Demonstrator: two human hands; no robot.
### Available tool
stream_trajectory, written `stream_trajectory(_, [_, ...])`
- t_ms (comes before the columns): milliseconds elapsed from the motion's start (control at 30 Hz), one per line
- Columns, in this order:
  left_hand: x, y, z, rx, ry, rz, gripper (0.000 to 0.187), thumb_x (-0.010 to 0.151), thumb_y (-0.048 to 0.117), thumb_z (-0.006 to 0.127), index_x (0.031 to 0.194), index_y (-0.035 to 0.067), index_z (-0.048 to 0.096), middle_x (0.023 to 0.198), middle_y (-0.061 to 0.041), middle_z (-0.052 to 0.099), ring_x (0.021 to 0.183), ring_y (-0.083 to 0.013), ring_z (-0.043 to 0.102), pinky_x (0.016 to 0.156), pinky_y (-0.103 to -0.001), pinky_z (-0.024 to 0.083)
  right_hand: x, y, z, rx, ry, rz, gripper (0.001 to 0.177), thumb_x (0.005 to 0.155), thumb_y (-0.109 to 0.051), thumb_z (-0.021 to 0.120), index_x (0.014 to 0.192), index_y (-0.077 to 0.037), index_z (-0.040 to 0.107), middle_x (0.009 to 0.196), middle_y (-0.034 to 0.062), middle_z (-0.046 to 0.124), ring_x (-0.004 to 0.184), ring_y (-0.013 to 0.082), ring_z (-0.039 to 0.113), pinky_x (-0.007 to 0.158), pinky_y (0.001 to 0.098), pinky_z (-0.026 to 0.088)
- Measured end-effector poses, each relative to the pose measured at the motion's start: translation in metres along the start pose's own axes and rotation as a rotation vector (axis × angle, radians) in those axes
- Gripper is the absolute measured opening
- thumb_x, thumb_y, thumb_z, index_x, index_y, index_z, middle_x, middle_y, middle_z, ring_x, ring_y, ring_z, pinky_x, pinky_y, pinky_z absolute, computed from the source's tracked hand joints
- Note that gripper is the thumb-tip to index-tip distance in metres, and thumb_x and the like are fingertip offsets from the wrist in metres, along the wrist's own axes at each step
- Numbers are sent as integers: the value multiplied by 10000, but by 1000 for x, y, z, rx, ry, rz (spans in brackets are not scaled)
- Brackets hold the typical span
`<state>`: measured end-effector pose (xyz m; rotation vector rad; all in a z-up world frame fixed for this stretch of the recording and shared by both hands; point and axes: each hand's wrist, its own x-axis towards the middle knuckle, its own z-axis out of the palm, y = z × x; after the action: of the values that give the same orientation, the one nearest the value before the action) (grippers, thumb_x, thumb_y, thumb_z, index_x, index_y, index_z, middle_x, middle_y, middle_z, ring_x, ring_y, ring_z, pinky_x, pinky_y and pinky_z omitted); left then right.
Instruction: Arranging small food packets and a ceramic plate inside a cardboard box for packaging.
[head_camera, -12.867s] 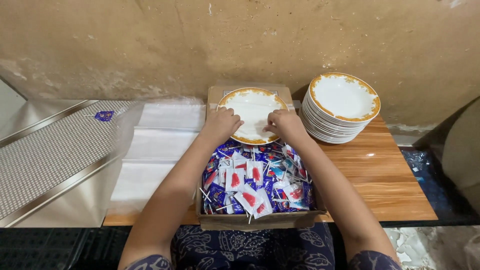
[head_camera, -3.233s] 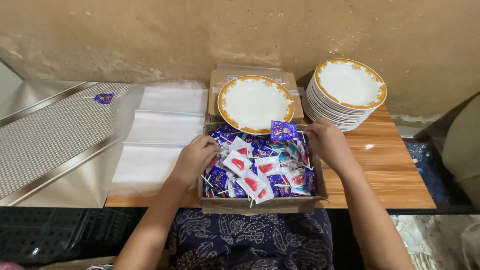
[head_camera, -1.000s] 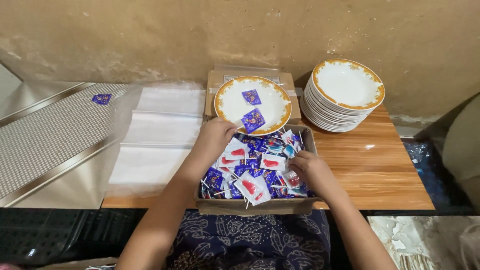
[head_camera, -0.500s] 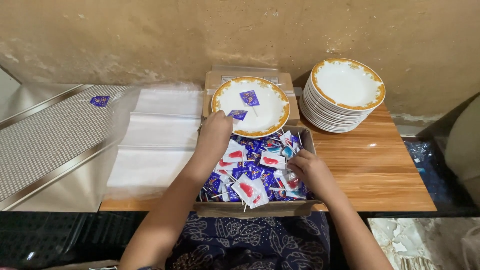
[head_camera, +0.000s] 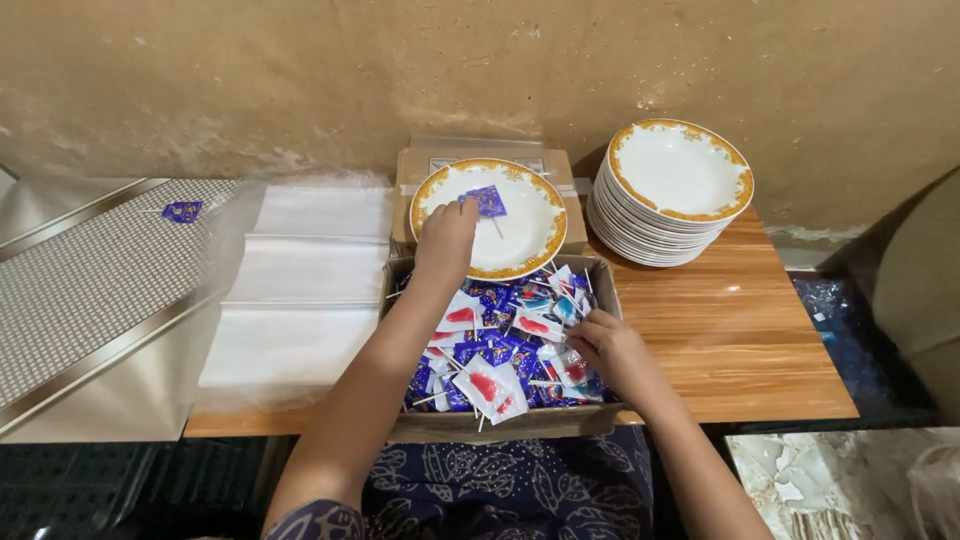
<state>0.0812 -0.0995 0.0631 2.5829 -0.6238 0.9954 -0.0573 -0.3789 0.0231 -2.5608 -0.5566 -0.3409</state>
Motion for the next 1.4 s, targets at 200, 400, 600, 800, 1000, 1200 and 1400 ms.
stream_trajectory(200, [0,1,10,35,-115,-56,198,863,66,741,967,42,574,738,-97,628,719,-300,681,672,-424,570,-2,-1,1,19,19,21,58,889,-166,741,943,-160,762,874,19,698,857,268,750,757,347,601])
stream_trajectory(400, [-27,-4,-19,-78,-155,14,177,951,212,686,1077,104,624,835,-67,599,845,-290,669,760,-402,547,-1,-8,-8,41,46,34,82,880,-154,749,954,-162,782,877,20,713,862,267,752,774,341,597])
stream_trajectory(600, [-98,-22,-48,-125,-344,-1,189,1028,298,564,1045,148,677,858,-48,599,895,-275,647,802,-402,531,1,-3,-7,112,78,33,90,874,-133,744,952,-153,784,865,46,720,872,300,746,776,362,593])
stream_trajectory(800, [-142,-49,-38,-154,-506,-89,217,1051,222,478,1111,165,678,905,-64,651,922,-284,660,851,-385,529,10,-1,5,126,135,45,109,883,-103,750,967,-151,801,869,32,734,858,272,748,771,350,590])
stream_trajectory(1000, [-154,-47,-38,-146,-479,-124,210,1016,197,532,1128,177,708,938,-31,655,939,-247,682,849,-351,534,22,-24,-4,152,167,50,107,930,-113,706,960,-152,801,862,57,713,851,306,731,763,367,575])
stream_trajectory(1200, [-150,-38,-34,-229,-356,-178,157,1016,237,589,1003,180,734,888,-37,634,897,-256,657,824,-365,528,34,-6,3,90,179,27,98,924,-115,718,965,-150,798,892,69,688,873,310,711,773,380,571])
stream_trajectory(1400, [-156,-34,-34,-351,-193,-341,97,990,191,669,987,148,756,948,-16,631,898,-237,698,802,-316,568,75,-2,-25,-61,147,24,128,919,-99,706,990,-146,801,899,127,653,866,390,685,766,456,562])
